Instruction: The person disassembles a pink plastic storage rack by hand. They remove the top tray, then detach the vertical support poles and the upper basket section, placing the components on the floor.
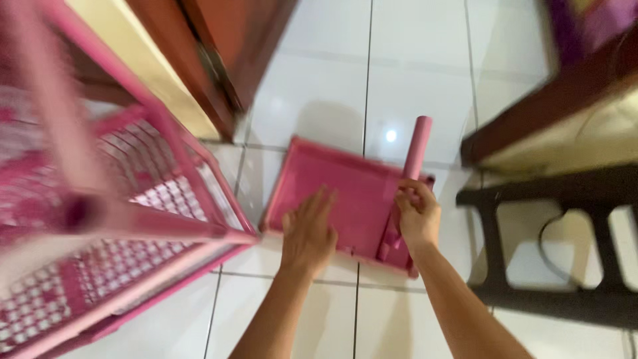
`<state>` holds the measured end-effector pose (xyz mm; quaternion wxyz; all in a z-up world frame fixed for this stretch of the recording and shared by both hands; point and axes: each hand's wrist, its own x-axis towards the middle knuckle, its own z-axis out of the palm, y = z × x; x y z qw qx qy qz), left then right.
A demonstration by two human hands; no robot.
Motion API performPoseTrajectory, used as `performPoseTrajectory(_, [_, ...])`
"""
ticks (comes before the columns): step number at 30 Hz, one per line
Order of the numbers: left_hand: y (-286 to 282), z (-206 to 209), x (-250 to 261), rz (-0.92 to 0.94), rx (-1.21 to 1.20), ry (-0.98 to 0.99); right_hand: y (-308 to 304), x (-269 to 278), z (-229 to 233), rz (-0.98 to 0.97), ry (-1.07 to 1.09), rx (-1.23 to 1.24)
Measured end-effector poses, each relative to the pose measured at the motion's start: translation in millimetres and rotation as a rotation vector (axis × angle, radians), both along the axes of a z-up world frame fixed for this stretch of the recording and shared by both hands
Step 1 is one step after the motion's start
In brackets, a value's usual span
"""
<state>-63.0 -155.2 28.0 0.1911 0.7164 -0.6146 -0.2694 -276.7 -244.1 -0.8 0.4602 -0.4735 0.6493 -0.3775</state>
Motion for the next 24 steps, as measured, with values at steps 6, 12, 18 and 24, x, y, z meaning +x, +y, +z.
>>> performPoseTrajectory(6, [-1.9, -119.9, -26.0, 0.023, 0.107, -0.017, 18.7, -27.2, -143.3, 0.081, 0.240, 0.190])
performPoseTrajectory(12, [34.9, -200.6, -30.4, -0.026, 0.132, -0.097, 29.3, -37.1, -208.0, 0.366, 0.583, 0.196])
performPoseTrajectory(18, [43.9, -228.7, -16.2, -0.029, 0.185, -0.139, 27.7, -36.7, -253.8, 0.566, 1.033, 0.266])
performPoseTrajectory(24, [42.8, -207.2, 3.4, -0.026, 0.142, -0.147, 30.8, -33.9, -257.3, 0.593, 1.079, 0.395])
